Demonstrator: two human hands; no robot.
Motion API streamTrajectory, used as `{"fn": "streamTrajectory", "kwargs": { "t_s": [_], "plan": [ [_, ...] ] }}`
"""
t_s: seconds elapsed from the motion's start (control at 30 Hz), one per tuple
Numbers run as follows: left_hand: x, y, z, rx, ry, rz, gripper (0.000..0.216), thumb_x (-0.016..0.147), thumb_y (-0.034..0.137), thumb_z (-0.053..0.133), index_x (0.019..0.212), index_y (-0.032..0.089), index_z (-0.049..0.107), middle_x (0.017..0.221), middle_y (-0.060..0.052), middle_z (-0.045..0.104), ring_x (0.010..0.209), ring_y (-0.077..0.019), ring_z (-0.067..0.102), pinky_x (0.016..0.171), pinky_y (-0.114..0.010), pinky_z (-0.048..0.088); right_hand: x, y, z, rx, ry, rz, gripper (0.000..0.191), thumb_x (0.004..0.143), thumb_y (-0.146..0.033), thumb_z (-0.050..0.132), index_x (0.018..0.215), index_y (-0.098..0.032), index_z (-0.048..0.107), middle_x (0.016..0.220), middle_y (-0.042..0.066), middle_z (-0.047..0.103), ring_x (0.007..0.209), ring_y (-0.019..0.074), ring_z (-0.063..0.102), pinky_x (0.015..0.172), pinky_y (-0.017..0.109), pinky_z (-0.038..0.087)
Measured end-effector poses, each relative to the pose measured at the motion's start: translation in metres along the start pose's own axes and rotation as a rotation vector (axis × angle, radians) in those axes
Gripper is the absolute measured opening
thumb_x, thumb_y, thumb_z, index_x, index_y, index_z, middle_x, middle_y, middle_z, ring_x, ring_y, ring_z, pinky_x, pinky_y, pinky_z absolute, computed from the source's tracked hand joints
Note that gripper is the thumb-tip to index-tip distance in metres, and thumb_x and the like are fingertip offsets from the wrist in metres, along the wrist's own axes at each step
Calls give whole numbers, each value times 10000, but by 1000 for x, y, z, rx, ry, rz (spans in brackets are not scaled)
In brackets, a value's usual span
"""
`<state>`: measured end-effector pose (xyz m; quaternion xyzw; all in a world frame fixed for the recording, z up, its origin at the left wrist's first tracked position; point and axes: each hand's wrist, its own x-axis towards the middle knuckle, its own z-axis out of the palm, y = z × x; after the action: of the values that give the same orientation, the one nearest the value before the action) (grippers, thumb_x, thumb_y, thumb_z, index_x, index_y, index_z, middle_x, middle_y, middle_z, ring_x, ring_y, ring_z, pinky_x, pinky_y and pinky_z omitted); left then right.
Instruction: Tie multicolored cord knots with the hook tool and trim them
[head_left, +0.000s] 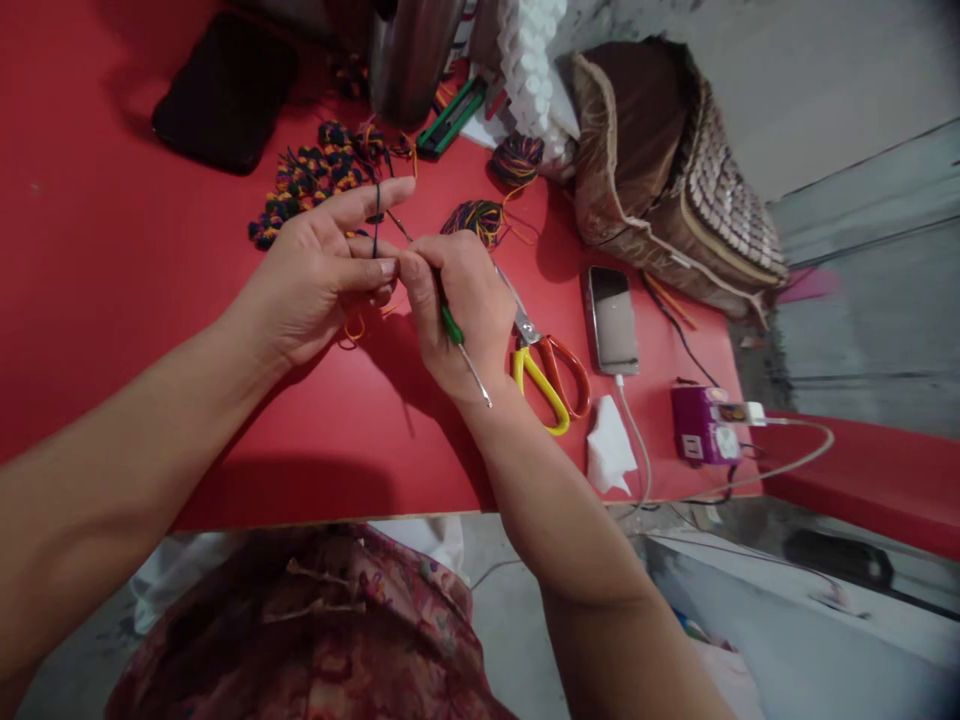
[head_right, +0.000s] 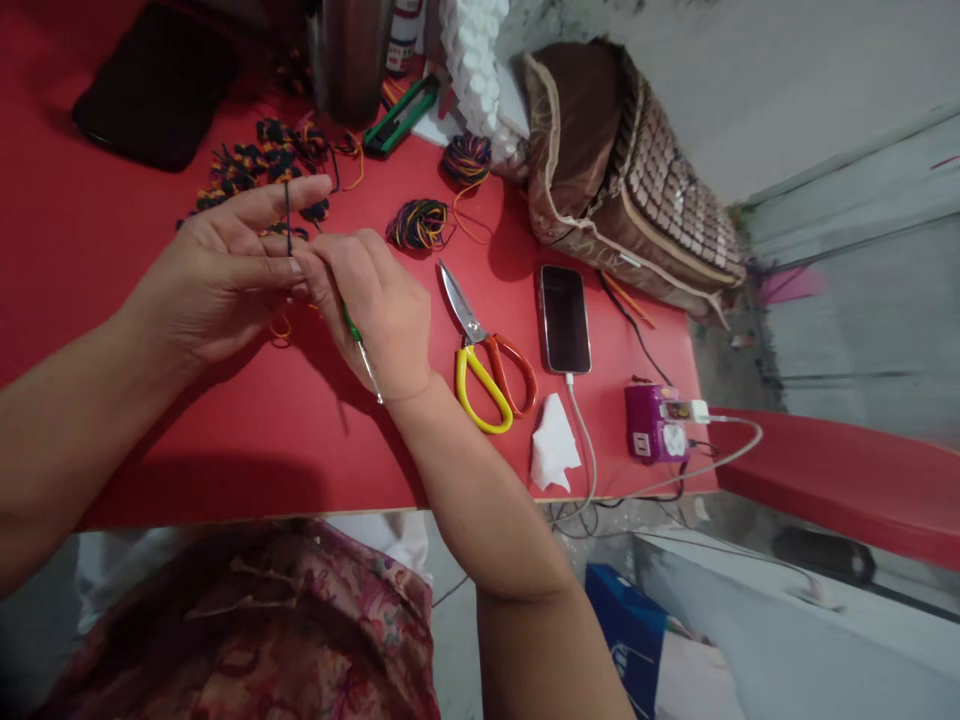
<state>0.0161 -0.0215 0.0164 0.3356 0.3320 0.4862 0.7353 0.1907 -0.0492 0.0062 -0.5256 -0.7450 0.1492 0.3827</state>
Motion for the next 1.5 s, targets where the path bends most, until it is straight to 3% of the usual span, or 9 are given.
{"fn": "streamTrajectory", "kwargs": {
  "t_s": [0.17, 0.33, 0.47, 0.63, 0.77, 0.9, 1.03, 1.3, 1.5],
  "plan": [
    [0, -1, 3, 11, 49, 14, 596, 795, -48, 827, 1330, 214, 812, 775, 17, 785, 632, -146, 638, 643, -280, 507, -2, 5, 6, 31, 95, -79, 529, 1205, -708, 418, 1072, -341, 774, 1029, 67, 829, 989, 251, 802, 912, 381, 659],
    [0, -1, 3, 60, 13, 24, 542, 772, 19, 851, 1274, 221, 815, 753, -5, 803, 641, -176, 629, 605, -307, 453, -3, 4, 8, 265, 226, 27, 514, 1176, -713, 548, 948, -302, 756, 786, 11, 704, 753, 204, 717, 840, 381, 651],
    [2, 1, -2, 98, -34, 13, 570, 794, 62, 845, 1345, 196, 780, 732, -9, 791, 625, -181, 637, 577, -300, 432, -1, 3, 6, 447, 298, 100, 522, 1118, -755, 646, 890, -307, 786, 663, -19, 569, 620, 191, 605, 700, 384, 590],
    [5, 3, -10, 108, -107, -5, 477, 796, 92, 856, 1263, 182, 825, 720, -21, 789, 630, -161, 646, 614, -270, 495, 2, 1, 1, 583, 278, 259, 640, 1058, -889, 603, 791, -332, 771, 626, -13, 541, 551, 186, 497, 608, 383, 521],
    [4, 6, -13, 129, -140, -100, 493, 892, 55, 777, 1382, 104, 804, 740, -46, 775, 651, -160, 696, 637, -254, 487, 9, 2, -1, 761, 241, 355, 683, 1081, -887, 555, 734, -315, 697, 557, -35, 459, 476, 164, 352, 506, 356, 377],
    [2, 8, -10, 107, -134, -168, 575, 898, -14, 721, 1464, 64, 784, 746, -59, 760, 630, -160, 690, 635, -258, 456, 17, 3, -2, 871, 162, 512, 705, 985, -948, 645, 698, -312, 541, 505, -69, 330, 439, 136, 246, 409, 315, 256],
    [0, 8, -7, 56, -147, -188, 574, 874, -31, 694, 1423, 77, 823, 709, -35, 729, 550, -102, 589, 574, -221, 386, 20, 0, -4, 1032, 85, 526, 730, 949, -921, 716, 638, -290, 519, 474, -86, 291, 416, 96, 170, 389, 280, 148],
    [5, 5, -12, -16, -208, -240, 416, 850, -28, 767, 1211, 135, 893, 653, 20, 646, 526, -71, 607, 555, -169, 455, 22, -10, -10, 1078, 32, 604, 739, 1039, -859, 651, 628, -263, 503, 478, -101, 258, 421, 71, 124, 393, 236, 152],
    [8, -8, -6, -136, -176, -222, 442, 769, -33, 877, 1178, 134, 881, 903, -52, 823, 702, -115, 742, 589, -161, 545, 16, -14, 3, 1099, 75, 536, 672, 966, -865, 769, 709, -259, 631, 514, -88, 396, 438, 72, 209, 412, 227, 160]
  ]
}}
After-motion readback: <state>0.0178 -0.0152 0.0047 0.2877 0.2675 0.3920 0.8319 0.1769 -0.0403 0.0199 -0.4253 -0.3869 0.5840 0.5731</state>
